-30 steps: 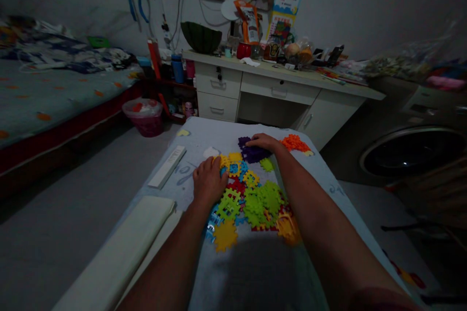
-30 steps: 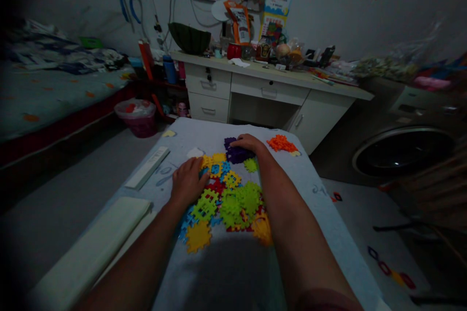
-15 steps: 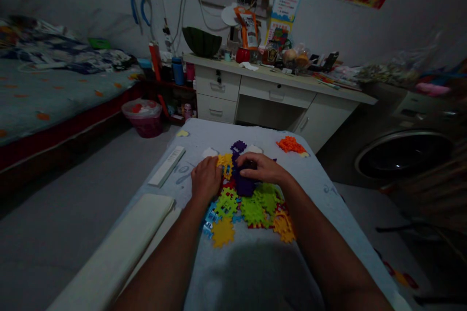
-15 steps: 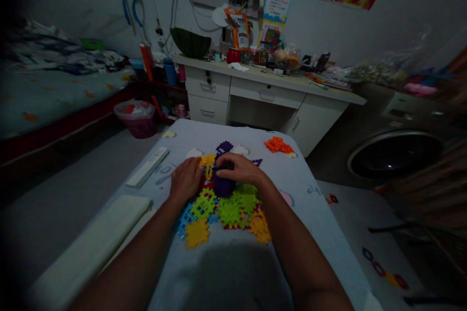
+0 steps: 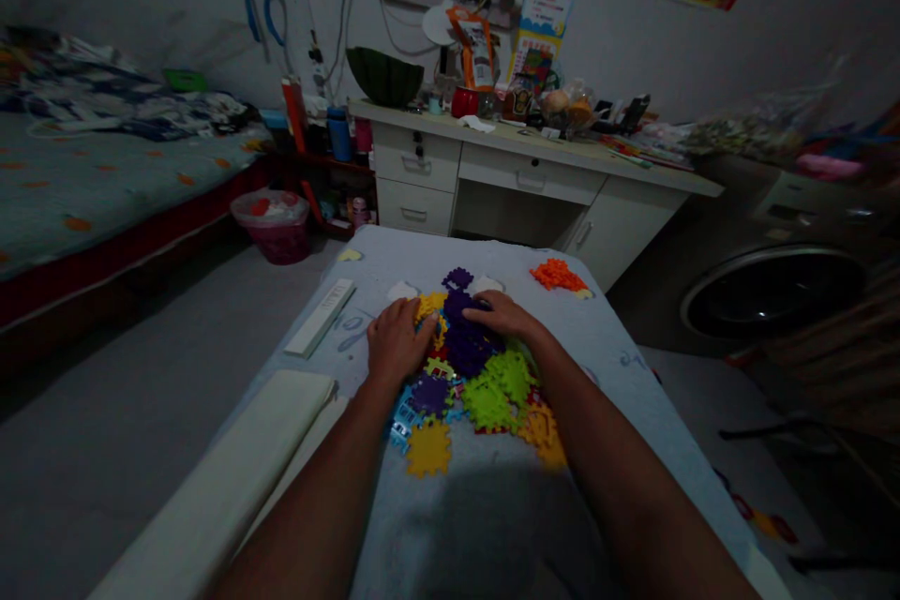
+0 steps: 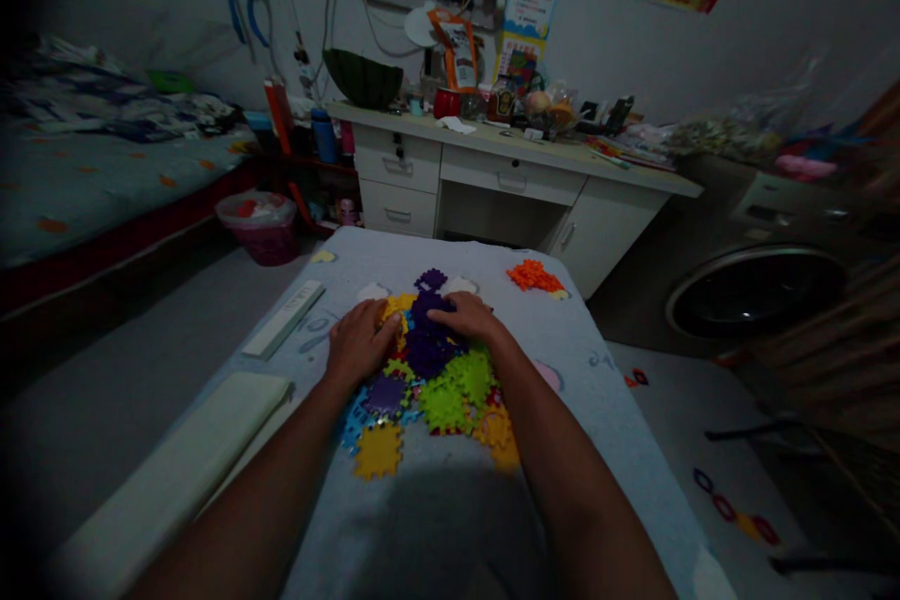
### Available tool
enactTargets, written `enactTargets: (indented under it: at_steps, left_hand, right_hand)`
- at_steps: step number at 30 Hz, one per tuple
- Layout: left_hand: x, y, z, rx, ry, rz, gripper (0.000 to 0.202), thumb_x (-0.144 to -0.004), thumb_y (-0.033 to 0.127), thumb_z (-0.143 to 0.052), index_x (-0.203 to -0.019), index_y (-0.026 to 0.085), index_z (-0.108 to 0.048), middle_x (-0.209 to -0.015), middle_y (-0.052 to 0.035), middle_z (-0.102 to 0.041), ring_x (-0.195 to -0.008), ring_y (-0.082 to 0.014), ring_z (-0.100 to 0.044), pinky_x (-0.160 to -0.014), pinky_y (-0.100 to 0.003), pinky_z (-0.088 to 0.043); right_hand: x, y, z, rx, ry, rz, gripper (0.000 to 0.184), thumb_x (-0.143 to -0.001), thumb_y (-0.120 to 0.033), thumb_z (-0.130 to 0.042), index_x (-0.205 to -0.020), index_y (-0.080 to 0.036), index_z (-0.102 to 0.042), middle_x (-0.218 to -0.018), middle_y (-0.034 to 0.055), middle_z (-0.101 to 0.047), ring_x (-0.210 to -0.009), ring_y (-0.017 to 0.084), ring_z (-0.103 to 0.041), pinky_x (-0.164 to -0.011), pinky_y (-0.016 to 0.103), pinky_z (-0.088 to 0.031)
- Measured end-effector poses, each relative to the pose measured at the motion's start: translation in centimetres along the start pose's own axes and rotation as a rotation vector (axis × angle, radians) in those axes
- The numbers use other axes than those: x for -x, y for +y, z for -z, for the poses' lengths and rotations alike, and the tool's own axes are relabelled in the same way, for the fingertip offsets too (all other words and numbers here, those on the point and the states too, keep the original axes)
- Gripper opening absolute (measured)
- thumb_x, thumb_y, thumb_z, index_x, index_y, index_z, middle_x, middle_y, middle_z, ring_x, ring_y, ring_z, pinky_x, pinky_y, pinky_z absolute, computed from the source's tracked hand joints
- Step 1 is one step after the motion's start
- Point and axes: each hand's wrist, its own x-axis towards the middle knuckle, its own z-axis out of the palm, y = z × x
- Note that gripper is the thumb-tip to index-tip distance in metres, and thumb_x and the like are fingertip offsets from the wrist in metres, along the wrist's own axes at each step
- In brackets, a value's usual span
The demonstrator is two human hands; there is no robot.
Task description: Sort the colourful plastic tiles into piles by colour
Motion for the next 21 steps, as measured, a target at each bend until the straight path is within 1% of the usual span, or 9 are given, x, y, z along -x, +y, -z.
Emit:
enactTargets:
  at_steps: [3, 7, 11, 14, 15, 16, 18, 20, 21]
  left_hand:
    - [-0.2, -0.1, 0.1, 0.039, -0.023, 0.018, 0.049, -0.099, 0.05, -0.034, -0.133, 0.023, -0.055, -0.143, -0.01, -0.054, -0.132, -0.0269, -0.047, -0.108, -0.045, -0.035]
    - [-0.4, -0.3, 0.1, 0.094, -0.048, 0.039, 0.049, -0.097, 0.051, -0.037, -0.132, 0.023, -0.056, -0.143, -0.0096, -0.054, -0.134, -0.0266, -0.046, -0.11, -0.046, -0.034]
    - [-0.3, -0.4, 0.2, 0.122, -0.056, 0.028, 0.049, -0.094, 0.052, -0.042, -0.132, 0.023, -0.056, -0.143, -0.009, -0.054, -0.134, -0.0267, -0.047, -0.11, -0.046, -0.033]
    - [-0.3, -0.5, 0.1, 0.113, -0.064, 0.022, 0.053, -0.09, 0.054, -0.049, -0.134, 0.023, -0.054, -0.144, -0.0092, -0.054, -0.134, -0.0278, -0.047, -0.111, -0.047, -0.033]
    - [-0.3, -0.5, 0.0, 0.097, -0.067, 0.02, 0.056, -0.089, 0.054, -0.051, -0.135, 0.023, -0.053, -0.145, -0.0097, -0.053, -0.134, -0.0286, -0.047, -0.111, -0.047, -0.033]
    - [-0.3, -0.5, -0.1, 0.076, -0.069, 0.017, 0.058, -0.087, 0.054, -0.054, -0.136, 0.022, -0.053, -0.146, -0.0102, -0.052, -0.135, -0.0294, -0.046, -0.112, -0.048, -0.032]
    - [-0.2, -0.6, -0.3, 0.028, -0.068, 0.004, 0.061, -0.085, 0.053, -0.056, -0.138, 0.022, -0.051, -0.148, -0.0109, -0.05, -0.136, -0.0304, -0.044, -0.113, -0.048, -0.031]
    - [-0.1, -0.5, -0.3, -0.007, -0.063, -0.013, 0.061, -0.085, 0.052, -0.056, -0.138, 0.023, -0.05, -0.148, -0.0108, -0.049, -0.136, -0.0303, -0.044, -0.112, -0.048, -0.031]
    - [-0.1, -0.5, -0.4, -0.018, -0.061, -0.02, 0.06, -0.086, 0.052, -0.054, -0.139, 0.023, -0.049, -0.148, -0.0107, -0.049, -0.136, -0.0302, -0.044, -0.112, -0.048, -0.031]
  right_hand:
    - [1.7, -2.0, -0.3, -0.097, -0.084, 0.027, 0.06, -0.08, -0.061, -0.066, -0.124, -0.02, -0.061, -0.128, 0.009, -0.064, -0.116, 0.027, -0.059, -0.101, 0.04, -0.044]
    - [4.3, -4.2, 0.0, -0.103, -0.155, 0.203, 0.063, -0.075, -0.052, -0.075, -0.127, -0.022, -0.057, -0.131, 0.0081, -0.061, -0.119, 0.027, -0.057, -0.105, 0.042, -0.04]
    - [6.8, -5.3, 0.6, -0.006, -0.211, 0.335, 0.047, -0.076, -0.034, -0.075, -0.119, -0.024, -0.06, -0.127, 0.0075, -0.063, -0.122, 0.029, -0.054, -0.112, 0.051, -0.029]
    - [8.6, -5.4, 1.1, 0.013, -0.281, 0.363, 0.035, -0.079, -0.022, -0.069, -0.113, -0.025, -0.061, -0.126, 0.0054, -0.063, -0.125, 0.028, -0.053, -0.116, 0.059, -0.015]
    - [9.0, -5.3, 1.4, 0.016, -0.285, 0.365, 0.032, -0.079, -0.019, -0.066, -0.111, -0.025, -0.061, -0.124, 0.0048, -0.064, -0.123, 0.027, -0.053, -0.116, 0.059, -0.013]
    - [9.4, -5.1, 1.6, 0.02, -0.275, 0.365, 0.03, -0.079, -0.015, -0.063, -0.108, -0.024, -0.062, -0.122, 0.0046, -0.065, -0.121, 0.026, -0.055, -0.116, 0.059, -0.015]
    - [9.8, -4.3, 2.1, 0.023, -0.223, 0.365, 0.029, -0.076, -0.01, -0.058, -0.102, -0.022, -0.062, -0.113, 0.0053, -0.066, -0.112, 0.024, -0.058, -0.111, 0.052, -0.03]
    - [9.6, -3.0, 2.8, 0.005, -0.155, 0.363, 0.029, -0.071, -0.007, -0.056, -0.096, -0.021, -0.062, -0.106, 0.0059, -0.065, -0.102, 0.022, -0.06, -0.099, 0.042, -0.043]
    - [9.4, -2.2, 3.2, -0.018, -0.116, 0.355, 0.028, -0.07, -0.008, -0.054, -0.094, -0.021, -0.062, -0.105, 0.0061, -0.064, -0.1, 0.021, -0.06, -0.094, 0.038, -0.046]
